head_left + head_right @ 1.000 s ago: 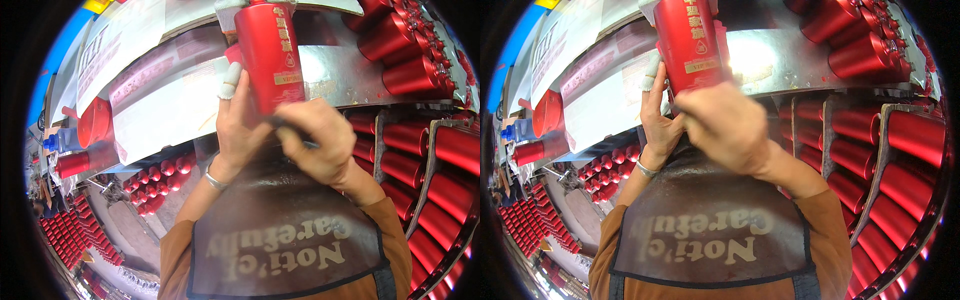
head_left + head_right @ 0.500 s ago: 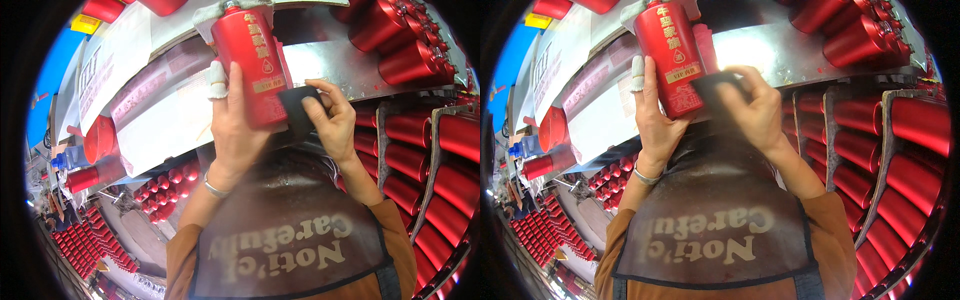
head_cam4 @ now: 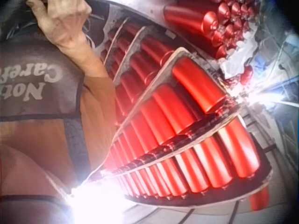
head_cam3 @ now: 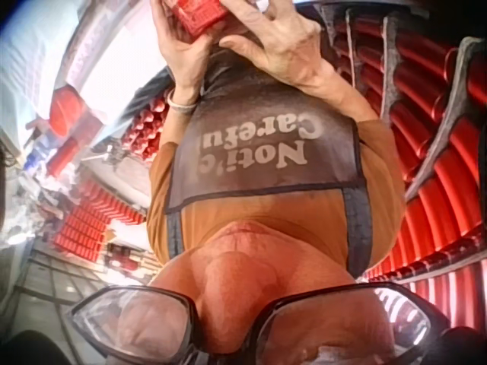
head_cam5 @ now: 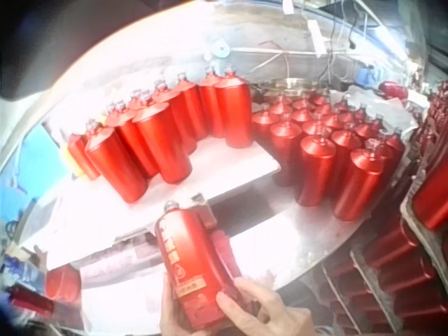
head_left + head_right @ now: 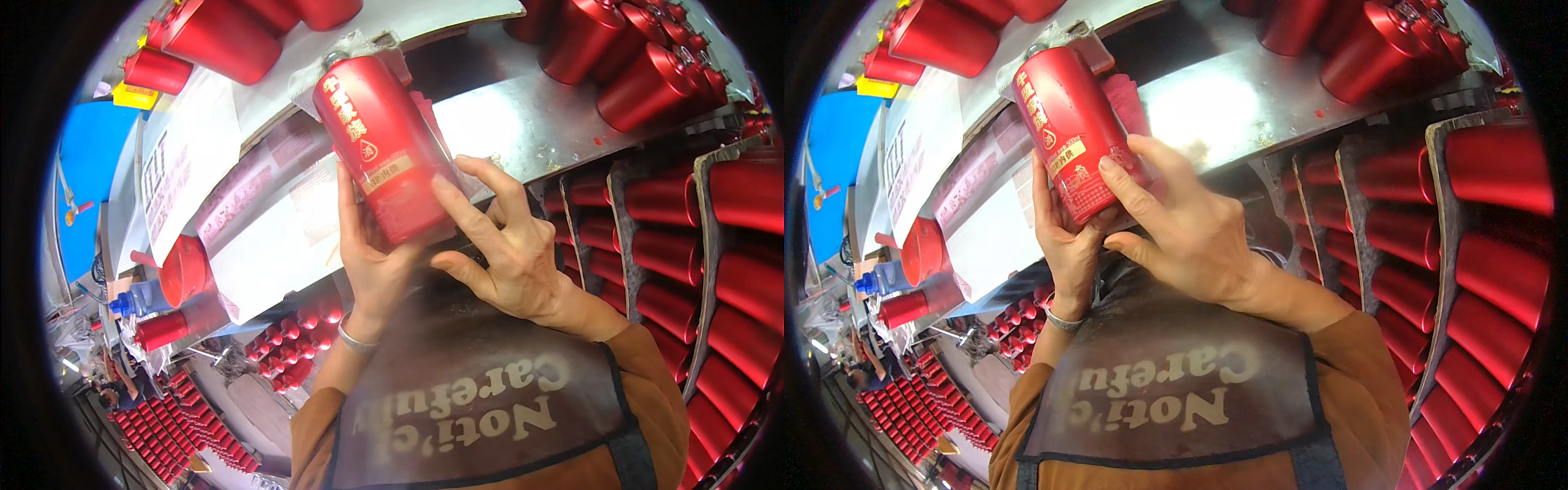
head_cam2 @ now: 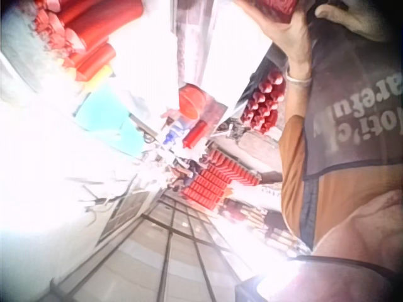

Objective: The person applies printed labels to red cylindrical containers using a handheld applicator. They pick up each container, position the label, and smooth it onto the surface before placing the container back on the table.

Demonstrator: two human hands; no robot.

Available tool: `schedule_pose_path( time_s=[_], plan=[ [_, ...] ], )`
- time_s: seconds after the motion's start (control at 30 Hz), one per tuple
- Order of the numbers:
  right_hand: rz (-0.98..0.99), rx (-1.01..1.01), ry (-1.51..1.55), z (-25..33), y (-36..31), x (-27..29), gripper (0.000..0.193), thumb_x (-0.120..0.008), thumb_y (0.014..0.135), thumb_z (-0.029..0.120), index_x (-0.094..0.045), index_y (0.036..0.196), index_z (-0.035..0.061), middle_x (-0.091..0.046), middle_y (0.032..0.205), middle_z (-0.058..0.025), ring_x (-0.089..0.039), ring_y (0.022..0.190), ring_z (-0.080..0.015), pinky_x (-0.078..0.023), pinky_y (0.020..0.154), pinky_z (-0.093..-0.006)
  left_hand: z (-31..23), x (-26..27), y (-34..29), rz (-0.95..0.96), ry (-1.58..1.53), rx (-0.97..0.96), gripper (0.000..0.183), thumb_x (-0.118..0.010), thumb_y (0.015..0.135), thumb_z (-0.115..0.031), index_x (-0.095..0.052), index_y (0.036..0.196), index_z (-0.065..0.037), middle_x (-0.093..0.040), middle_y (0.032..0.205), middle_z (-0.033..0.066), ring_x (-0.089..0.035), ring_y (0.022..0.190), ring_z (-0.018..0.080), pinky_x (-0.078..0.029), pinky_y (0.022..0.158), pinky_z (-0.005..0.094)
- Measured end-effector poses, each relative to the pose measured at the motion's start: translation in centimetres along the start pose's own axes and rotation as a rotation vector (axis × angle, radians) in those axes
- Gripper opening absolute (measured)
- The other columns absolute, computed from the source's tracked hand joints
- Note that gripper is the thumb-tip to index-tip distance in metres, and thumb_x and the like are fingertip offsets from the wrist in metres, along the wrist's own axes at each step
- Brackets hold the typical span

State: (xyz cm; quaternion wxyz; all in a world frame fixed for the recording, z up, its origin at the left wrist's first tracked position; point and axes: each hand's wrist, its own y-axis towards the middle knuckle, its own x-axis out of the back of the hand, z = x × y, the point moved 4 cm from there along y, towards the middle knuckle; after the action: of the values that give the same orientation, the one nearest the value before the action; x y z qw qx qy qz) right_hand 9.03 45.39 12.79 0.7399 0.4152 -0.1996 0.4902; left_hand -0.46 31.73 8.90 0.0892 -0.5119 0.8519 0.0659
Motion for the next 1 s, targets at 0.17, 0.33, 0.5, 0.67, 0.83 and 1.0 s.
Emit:
schedule_pose_path(
  time_s=[0.17,0.33,0.5,0.67,0.83,1.0],
  plan=[
    [-0.068,-0.061,0.01,-0.8,0.4,-0.1,0.077,-0.081,0.076,0.034,-0.054,0.144,0.0117,-0.052,0.141,-0.0141,-0.069,0.096,-0.0287,-0.059,0.071,-0.0348,-0.1,-0.3,-0.3,-0.055,-0.026,-0.012,0.106,-0.086,0.08,-0.011,-0.016,0.16,-0.005,-0.049,0.146,0.0116,-0.056,0.126,0.0215,-0.047,0.109,0.0364],
    [-0.082,-0.107,0.087,-1.4,0.2,-0.5,0.08,-0.081,0.077,0.029,-0.049,0.145,0.0049,-0.05,0.142,-0.0156,-0.067,0.103,-0.0331,-0.059,0.075,-0.0377,-0.3,-0.4,-0.2,-0.035,-0.064,0.026,0.108,-0.082,0.082,-0.003,-0.009,0.161,-0.004,-0.044,0.149,0.0152,-0.052,0.131,0.0234,-0.047,0.109,0.0395],
    [-0.055,-0.176,0.204,-1.8,0.4,-0.8,0.077,-0.08,0.079,0.025,-0.048,0.144,0.0002,-0.05,0.141,-0.018,-0.065,0.108,-0.0357,-0.057,0.082,-0.0399,-0.5,-0.5,-0.3,-0.046,-0.066,0.03,0.102,-0.085,0.083,-0.017,-0.017,0.159,0.0,-0.049,0.145,0.0128,-0.055,0.127,0.0203,-0.047,0.107,0.0362],
    [-0.043,-0.173,0.3,-2.1,0.4,-1.2,0.071,-0.076,0.085,0.023,-0.046,0.144,-0.0037,-0.05,0.139,-0.0219,-0.061,0.117,-0.0379,-0.052,0.093,-0.041,-0.2,-0.7,-0.5,-0.041,-0.063,0.012,0.091,-0.082,0.086,-0.032,-0.029,0.153,0.001,-0.053,0.139,0.011,-0.056,0.124,0.018,-0.048,0.103,0.0328],
    [-0.004,-0.206,0.422,-2.5,0.4,-2.1,0.066,-0.074,0.088,0.021,-0.047,0.143,-0.0029,-0.052,0.137,-0.022,-0.058,0.122,-0.0366,-0.046,0.102,-0.0396,0.2,-0.6,-0.6,-0.053,-0.023,-0.013,0.089,-0.082,0.086,-0.039,-0.033,0.149,0.002,-0.054,0.136,0.0105,-0.058,0.121,0.0175,-0.049,0.102,0.0325],
    [0.104,-0.292,0.622,-2.5,0.2,-2.6,0.058,-0.071,0.093,0.022,-0.05,0.141,-0.0026,-0.055,0.135,-0.0177,-0.059,0.121,-0.0272,-0.047,0.1,-0.0362,0.3,-0.5,-0.5,-0.076,0.002,-0.014,0.094,-0.082,0.084,-0.043,-0.032,0.15,0.002,-0.054,0.136,0.0107,-0.057,0.122,0.0183,-0.048,0.102,0.0335]
  ],
)
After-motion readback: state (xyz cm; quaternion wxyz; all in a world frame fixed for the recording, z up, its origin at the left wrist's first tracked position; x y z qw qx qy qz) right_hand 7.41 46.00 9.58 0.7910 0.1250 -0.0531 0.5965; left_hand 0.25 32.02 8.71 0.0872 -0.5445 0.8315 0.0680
